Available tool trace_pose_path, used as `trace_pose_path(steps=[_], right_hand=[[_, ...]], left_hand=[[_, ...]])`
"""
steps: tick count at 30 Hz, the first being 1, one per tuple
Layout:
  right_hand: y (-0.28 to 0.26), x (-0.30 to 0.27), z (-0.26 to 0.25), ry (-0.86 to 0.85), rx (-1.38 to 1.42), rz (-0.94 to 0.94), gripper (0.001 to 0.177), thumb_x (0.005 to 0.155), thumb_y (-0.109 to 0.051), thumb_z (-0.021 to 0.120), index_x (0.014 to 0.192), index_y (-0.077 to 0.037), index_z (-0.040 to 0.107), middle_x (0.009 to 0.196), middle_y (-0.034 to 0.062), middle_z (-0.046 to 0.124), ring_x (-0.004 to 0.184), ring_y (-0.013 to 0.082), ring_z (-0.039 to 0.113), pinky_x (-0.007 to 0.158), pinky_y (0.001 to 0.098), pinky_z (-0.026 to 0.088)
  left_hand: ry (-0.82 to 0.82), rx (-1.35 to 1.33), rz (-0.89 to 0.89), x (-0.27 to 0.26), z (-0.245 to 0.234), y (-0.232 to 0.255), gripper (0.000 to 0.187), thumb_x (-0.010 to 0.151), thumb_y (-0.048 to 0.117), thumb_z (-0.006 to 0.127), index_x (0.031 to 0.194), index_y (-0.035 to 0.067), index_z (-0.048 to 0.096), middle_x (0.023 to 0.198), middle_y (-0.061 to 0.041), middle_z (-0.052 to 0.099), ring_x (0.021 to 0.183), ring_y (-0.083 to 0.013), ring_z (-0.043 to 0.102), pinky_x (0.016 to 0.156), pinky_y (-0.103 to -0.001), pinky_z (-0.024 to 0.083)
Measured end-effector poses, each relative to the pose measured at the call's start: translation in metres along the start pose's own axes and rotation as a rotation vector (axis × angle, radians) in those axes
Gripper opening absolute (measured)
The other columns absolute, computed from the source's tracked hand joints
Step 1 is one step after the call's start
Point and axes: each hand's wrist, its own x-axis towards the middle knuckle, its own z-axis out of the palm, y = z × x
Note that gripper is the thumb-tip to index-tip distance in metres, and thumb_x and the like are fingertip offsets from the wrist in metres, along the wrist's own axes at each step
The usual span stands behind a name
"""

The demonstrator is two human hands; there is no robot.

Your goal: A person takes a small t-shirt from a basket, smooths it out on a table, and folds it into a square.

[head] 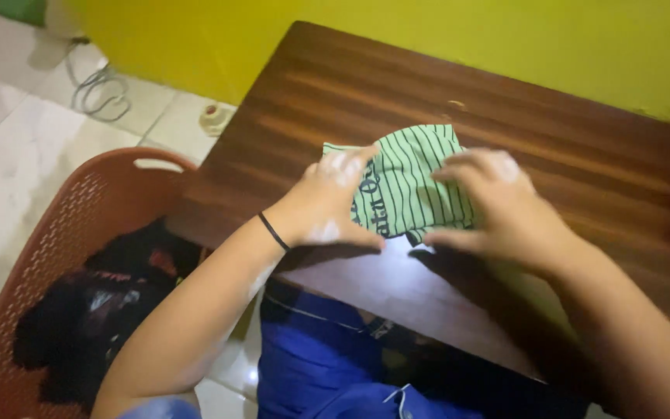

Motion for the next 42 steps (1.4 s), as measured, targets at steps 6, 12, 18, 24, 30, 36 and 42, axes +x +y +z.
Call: trace_pose_path(steps=[6, 12, 18, 24, 30, 36, 42], right_hand=[[0.059, -0.036, 0.01, 0.028, -0.063, 0.143, 0.057, 0.076, -0.035, 0.078, 0.128, -0.02, 0.061, 0.136, 0.0003, 0.059, 0.134, 0.0293, 0.052, 0.097, 0.0537, 0.049], [0.102, -0.053, 0.001, 0.138, 0.101, 0.344, 0.034, 0.085, -0.013, 0.069, 0.119, -0.015, 0.07, 0.118, 0.0086, 0.073, 0.123, 0.0326, 0.064, 0.099, 0.0504, 0.051], [0.141, -0.075, -0.008, 0.492, 0.047, 0.302, 0.03, 0.09, -0.009, 0.071, 0.12, -0.01, 0.07, 0.11, 0.0157, 0.072, 0.11, 0.0402, 0.067, 0.093, 0.0519, 0.053], [0.1, -0.08, -0.039, 0.633, 0.658, 0.426, 0.024, 0.1, -0.01, 0.066, 0.125, -0.01, 0.067, 0.099, 0.003, 0.069, 0.095, 0.0127, 0.059, 0.095, 0.0366, 0.052], [0.13, -0.074, -0.009, 0.676, 0.495, 0.341, 0.018, 0.103, -0.003, 0.066, 0.119, -0.006, 0.072, 0.117, 0.0121, 0.066, 0.105, 0.0254, 0.067, 0.09, 0.0388, 0.056], [0.088, -0.066, -0.012, 0.359, 0.286, 0.131, 0.05, 0.074, -0.019, 0.087, 0.119, -0.005, 0.071, 0.117, 0.0187, 0.071, 0.119, 0.0424, 0.063, 0.106, 0.0567, 0.044], [0.093, -0.059, 0.013, 0.229, 0.004, 0.162, 0.016, 0.082, -0.028, 0.077, 0.093, -0.019, 0.069, 0.114, -0.0008, 0.068, 0.118, 0.0292, 0.064, 0.095, 0.0482, 0.049]], left_hand=[[0.14, 0.287, 0.254, 0.062, 0.034, 0.029, 0.116, 0.065, 0.069, 0.082, 0.152, 0.006, 0.037, 0.132, -0.017, 0.056, 0.124, -0.0355, 0.057, 0.098, -0.049, 0.052], [0.32, 0.489, 0.421, 0.13, 0.062, 0.069, 0.114, 0.054, 0.08, 0.079, 0.141, 0.012, 0.052, 0.136, -0.019, 0.052, 0.132, -0.0366, 0.047, 0.105, -0.049, 0.041], [0.321, 0.382, 0.495, 0.153, 0.068, 0.054, 0.045, 0.068, 0.04, 0.079, 0.102, 0.015, 0.066, 0.096, -0.006, 0.061, 0.093, -0.0292, 0.064, 0.079, -0.043, 0.051], [0.092, -0.803, 0.133, 0.123, 0.006, 0.061, 0.023, 0.087, 0.021, 0.072, 0.109, 0.014, 0.072, 0.09, -0.002, 0.067, 0.091, -0.0176, 0.064, 0.081, -0.031, 0.054], [0.383, -0.109, 0.179, 0.124, 0.003, 0.033, 0.043, 0.091, 0.037, 0.071, 0.126, 0.014, 0.059, 0.115, -0.009, 0.062, 0.114, -0.035, 0.06, 0.097, -0.051, 0.049], [0.101, -0.064, 0.403, 0.112, 0.003, 0.052, 0.066, 0.065, 0.051, 0.089, 0.116, 0.015, 0.067, 0.107, -0.007, 0.069, 0.114, -0.0346, 0.062, 0.102, -0.051, 0.047], [0.07, 0.047, 0.417, 0.128, 0.037, 0.034, 0.037, 0.078, 0.056, 0.076, 0.089, 0.022, 0.066, 0.106, -0.001, 0.059, 0.112, -0.0297, 0.06, 0.093, -0.046, 0.051]])
